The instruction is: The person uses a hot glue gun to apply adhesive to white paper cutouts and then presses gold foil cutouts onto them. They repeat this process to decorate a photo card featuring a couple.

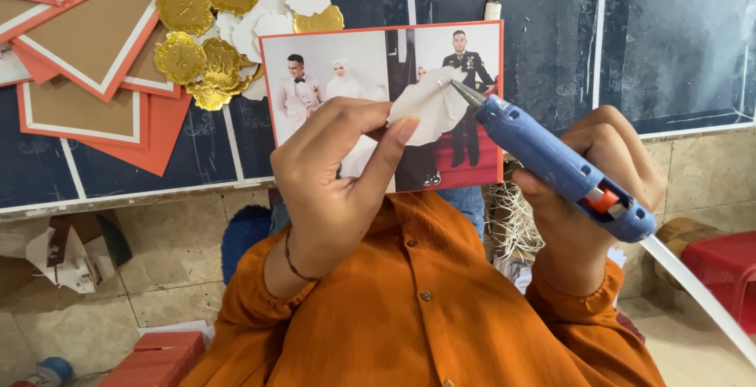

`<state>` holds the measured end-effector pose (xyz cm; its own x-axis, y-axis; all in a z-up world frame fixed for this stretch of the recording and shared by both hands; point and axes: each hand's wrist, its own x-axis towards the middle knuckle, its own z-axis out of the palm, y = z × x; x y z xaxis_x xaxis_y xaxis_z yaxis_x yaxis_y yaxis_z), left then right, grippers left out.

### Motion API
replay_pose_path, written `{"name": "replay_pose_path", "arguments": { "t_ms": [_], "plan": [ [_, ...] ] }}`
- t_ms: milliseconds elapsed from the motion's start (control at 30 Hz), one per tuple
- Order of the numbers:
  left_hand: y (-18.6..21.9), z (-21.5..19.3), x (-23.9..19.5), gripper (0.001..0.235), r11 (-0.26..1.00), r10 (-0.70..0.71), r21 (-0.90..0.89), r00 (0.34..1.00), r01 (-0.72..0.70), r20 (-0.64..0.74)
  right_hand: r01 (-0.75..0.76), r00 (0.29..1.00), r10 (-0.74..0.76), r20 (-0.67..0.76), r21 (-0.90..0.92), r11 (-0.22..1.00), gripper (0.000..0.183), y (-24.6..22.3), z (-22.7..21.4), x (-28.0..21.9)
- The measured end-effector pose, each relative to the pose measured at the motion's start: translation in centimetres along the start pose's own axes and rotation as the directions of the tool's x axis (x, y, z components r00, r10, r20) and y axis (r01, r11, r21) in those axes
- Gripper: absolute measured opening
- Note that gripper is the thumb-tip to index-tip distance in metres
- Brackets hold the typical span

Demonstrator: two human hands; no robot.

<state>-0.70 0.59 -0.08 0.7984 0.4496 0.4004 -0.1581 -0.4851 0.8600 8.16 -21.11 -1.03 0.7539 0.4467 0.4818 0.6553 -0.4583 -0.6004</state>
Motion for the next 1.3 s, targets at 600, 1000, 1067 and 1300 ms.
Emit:
{"name": "replay_pose_path", "arguments": {
  "t_ms": [600,1000,1067,1300],
  "plan": [
    [-0.2,-0.4,0.3,0.015,0.999,-0.036,0.006,0.999,0.036,-0.017,-0.064,0.993,0.070,0.095,-0.063,0.996,0.058,0.0,-1.1,-1.0],
    [-1.6,-1.1,0.2,0.024,0.994,-0.093,0.048,0.996,0.093,-0.014,0.028,0.974,0.114,0.196,-0.602,0.798,0.075,22.0,-0.2,0.0],
    [-1.9,-1.1,0.1,0.024,0.994,-0.100,0.048,0.995,0.101,-0.015,-0.015,0.952,0.204,0.227,-0.633,0.774,0.079,23.2,0.2,0.4],
    [-2.0,-1.4,0.2,0.021,0.992,-0.119,0.047,0.993,0.117,0.024,0.083,0.853,0.326,0.408,-0.722,0.686,0.063,20.3,-1.1,2.2]
  ]
}}
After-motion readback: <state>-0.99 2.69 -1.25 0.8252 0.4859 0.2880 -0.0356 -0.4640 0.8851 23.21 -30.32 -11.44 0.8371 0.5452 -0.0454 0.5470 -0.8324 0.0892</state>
